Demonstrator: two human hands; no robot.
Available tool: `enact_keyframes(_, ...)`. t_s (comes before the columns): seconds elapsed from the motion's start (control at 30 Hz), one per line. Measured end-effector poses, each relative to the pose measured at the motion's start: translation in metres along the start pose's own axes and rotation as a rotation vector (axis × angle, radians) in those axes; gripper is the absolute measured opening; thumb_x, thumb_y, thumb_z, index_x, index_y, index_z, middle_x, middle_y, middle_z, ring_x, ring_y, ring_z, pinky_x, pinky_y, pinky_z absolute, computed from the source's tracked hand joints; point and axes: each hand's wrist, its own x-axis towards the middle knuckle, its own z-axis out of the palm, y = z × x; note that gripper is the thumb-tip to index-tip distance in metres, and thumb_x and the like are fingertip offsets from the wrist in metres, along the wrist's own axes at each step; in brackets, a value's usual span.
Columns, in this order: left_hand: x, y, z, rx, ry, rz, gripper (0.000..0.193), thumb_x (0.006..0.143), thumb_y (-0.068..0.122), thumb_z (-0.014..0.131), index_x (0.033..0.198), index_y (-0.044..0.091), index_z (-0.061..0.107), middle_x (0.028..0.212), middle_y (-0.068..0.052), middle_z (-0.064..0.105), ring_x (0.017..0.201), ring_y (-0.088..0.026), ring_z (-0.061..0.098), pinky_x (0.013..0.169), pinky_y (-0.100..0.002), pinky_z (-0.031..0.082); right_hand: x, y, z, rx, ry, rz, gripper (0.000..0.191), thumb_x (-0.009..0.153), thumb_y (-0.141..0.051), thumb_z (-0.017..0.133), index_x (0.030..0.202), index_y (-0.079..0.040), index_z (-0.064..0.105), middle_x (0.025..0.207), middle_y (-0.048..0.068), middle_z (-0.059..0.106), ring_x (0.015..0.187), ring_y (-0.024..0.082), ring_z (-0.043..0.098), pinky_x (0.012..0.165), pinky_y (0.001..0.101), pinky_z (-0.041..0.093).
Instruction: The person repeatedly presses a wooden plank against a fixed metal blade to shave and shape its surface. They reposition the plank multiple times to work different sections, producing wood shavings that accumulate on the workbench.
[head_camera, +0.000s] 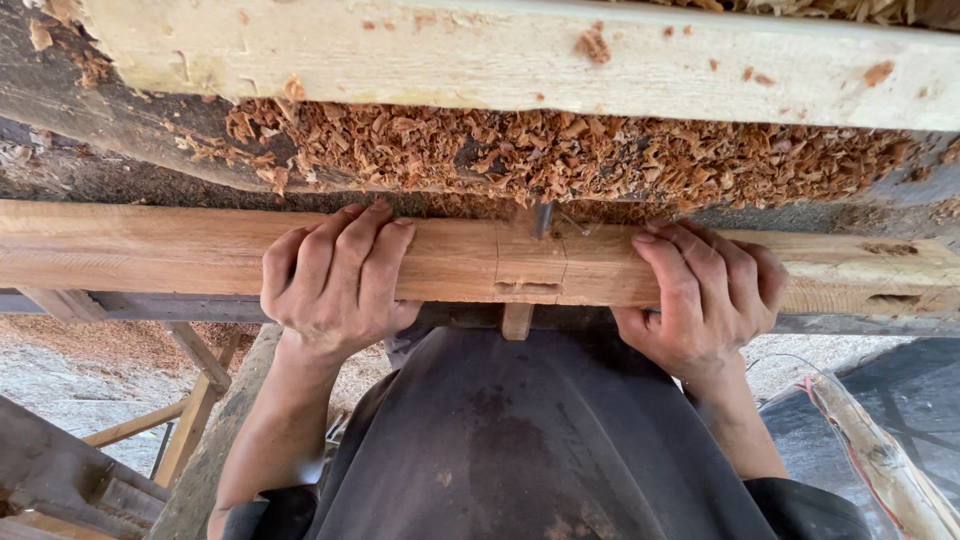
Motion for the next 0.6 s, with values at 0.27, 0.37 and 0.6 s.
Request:
enact_keyframes(0.27, 0.008, 0.000, -0.002, -0.015, 0.009, -0.024, 0.026, 0.092, 0.014, 0.056, 0.111, 0.014, 0.074, 0.111, 0.001, 0.076, 0.102, -0.016, 0.072, 0.091, -0.035, 0.049, 0.009, 0.004, 0.001, 0.003, 0.019, -0.006, 0.025, 0.092, -0.014, 0.071, 0.117, -0.013, 0.071, 0.116, 0.002, 0.074, 0.108, 0.023, 0.069, 0.099, 0.0431, 0.044)
enact_keyframes(0.37, 0.011, -0.002, -0.003, -0.024, -0.001, -0.031, 0.027, 0.092, 0.016, 0.056, 0.112, 0.014, 0.073, 0.113, 0.000, 0.075, 0.104, -0.017, 0.072, 0.091, -0.036, 0.049, 0.014, 0.009, -0.001, -0.016, 0.025, -0.028, 0.025, 0.092, -0.017, 0.071, 0.117, -0.013, 0.070, 0.116, 0.001, 0.073, 0.104, 0.023, 0.067, 0.099, 0.0438, 0.044)
enact_keyframes(0.6, 0.008, -0.003, 0.000, 0.020, 0.033, -0.008, 0.038, 0.094, 0.046, 0.055, 0.102, 0.013, 0.072, 0.101, -0.003, 0.074, 0.089, -0.017, 0.069, 0.079, -0.036, 0.049, 0.006, 0.012, 0.003, -0.008, -0.007, -0.035, 0.031, 0.093, -0.025, 0.074, 0.121, -0.014, 0.070, 0.117, 0.004, 0.070, 0.102, 0.025, 0.065, 0.099, 0.0444, 0.045)
